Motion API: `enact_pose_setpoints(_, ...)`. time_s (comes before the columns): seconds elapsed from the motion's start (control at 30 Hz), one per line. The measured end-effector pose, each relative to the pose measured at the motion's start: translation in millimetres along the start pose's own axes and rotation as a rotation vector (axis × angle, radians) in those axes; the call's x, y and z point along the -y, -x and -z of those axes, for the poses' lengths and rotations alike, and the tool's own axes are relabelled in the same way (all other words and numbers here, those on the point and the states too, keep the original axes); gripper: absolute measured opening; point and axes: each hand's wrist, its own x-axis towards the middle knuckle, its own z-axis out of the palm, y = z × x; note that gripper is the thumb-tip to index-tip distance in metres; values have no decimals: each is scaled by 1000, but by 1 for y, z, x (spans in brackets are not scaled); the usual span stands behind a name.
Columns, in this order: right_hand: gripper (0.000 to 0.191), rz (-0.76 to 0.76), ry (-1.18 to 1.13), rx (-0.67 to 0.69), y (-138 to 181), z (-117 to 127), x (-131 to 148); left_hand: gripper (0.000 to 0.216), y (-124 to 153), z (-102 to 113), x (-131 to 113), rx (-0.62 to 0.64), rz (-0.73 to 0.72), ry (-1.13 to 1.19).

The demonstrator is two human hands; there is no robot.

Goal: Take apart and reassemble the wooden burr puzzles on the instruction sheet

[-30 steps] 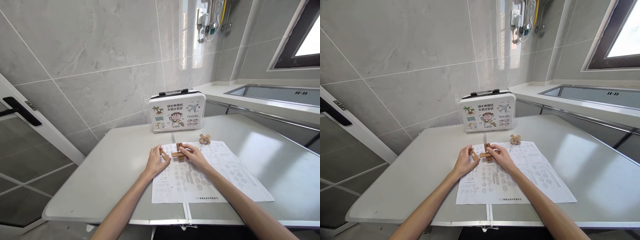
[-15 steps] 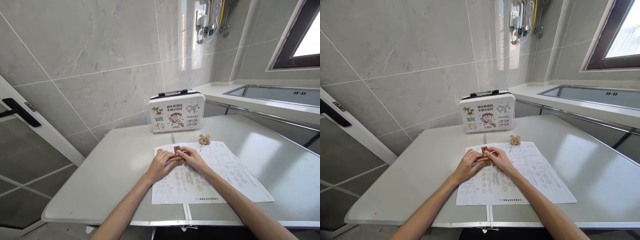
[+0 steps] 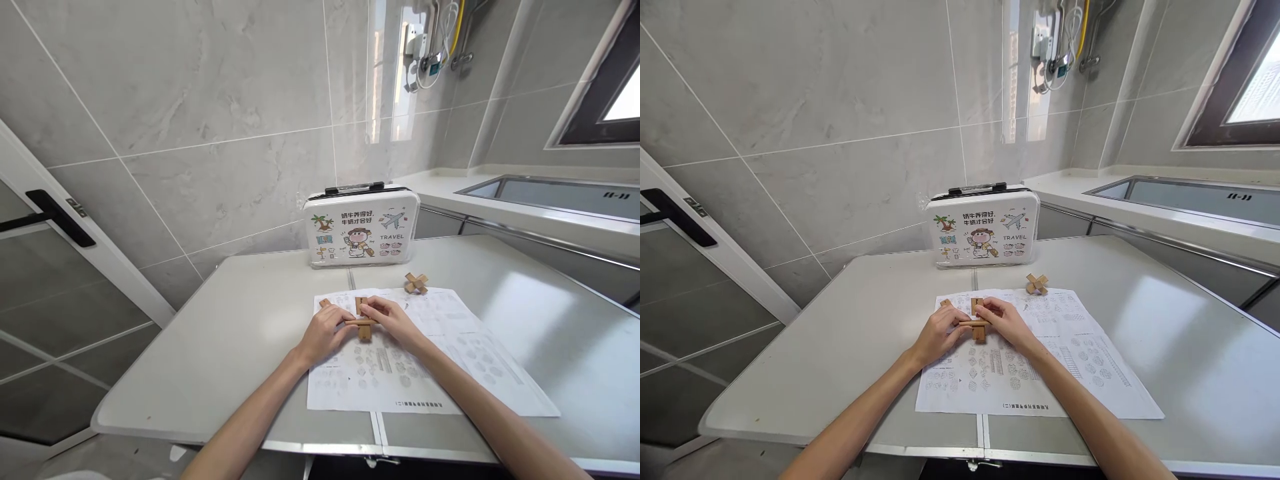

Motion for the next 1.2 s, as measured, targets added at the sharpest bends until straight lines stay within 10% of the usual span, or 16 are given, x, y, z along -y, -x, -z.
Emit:
enact_pose_setpoints(0.4, 48, -99, -266, -179, -9, 18, -18, 27, 2, -1, -7, 116, -63, 55)
enact_pose_setpoints(0.57, 49, -143, -214, -355, -13, 26, -23, 25, 1, -4, -8, -55, 116, 96)
enact_pose_setpoints(0.8, 49, -78, 126, -320, -11, 12, -28, 23, -4, -1, -2, -286, 461, 207)
enact_pose_setpoints(1.2, 38, -44, 366, -210, -9, 5, -33, 21, -1, -8, 8, -269, 546, -23)
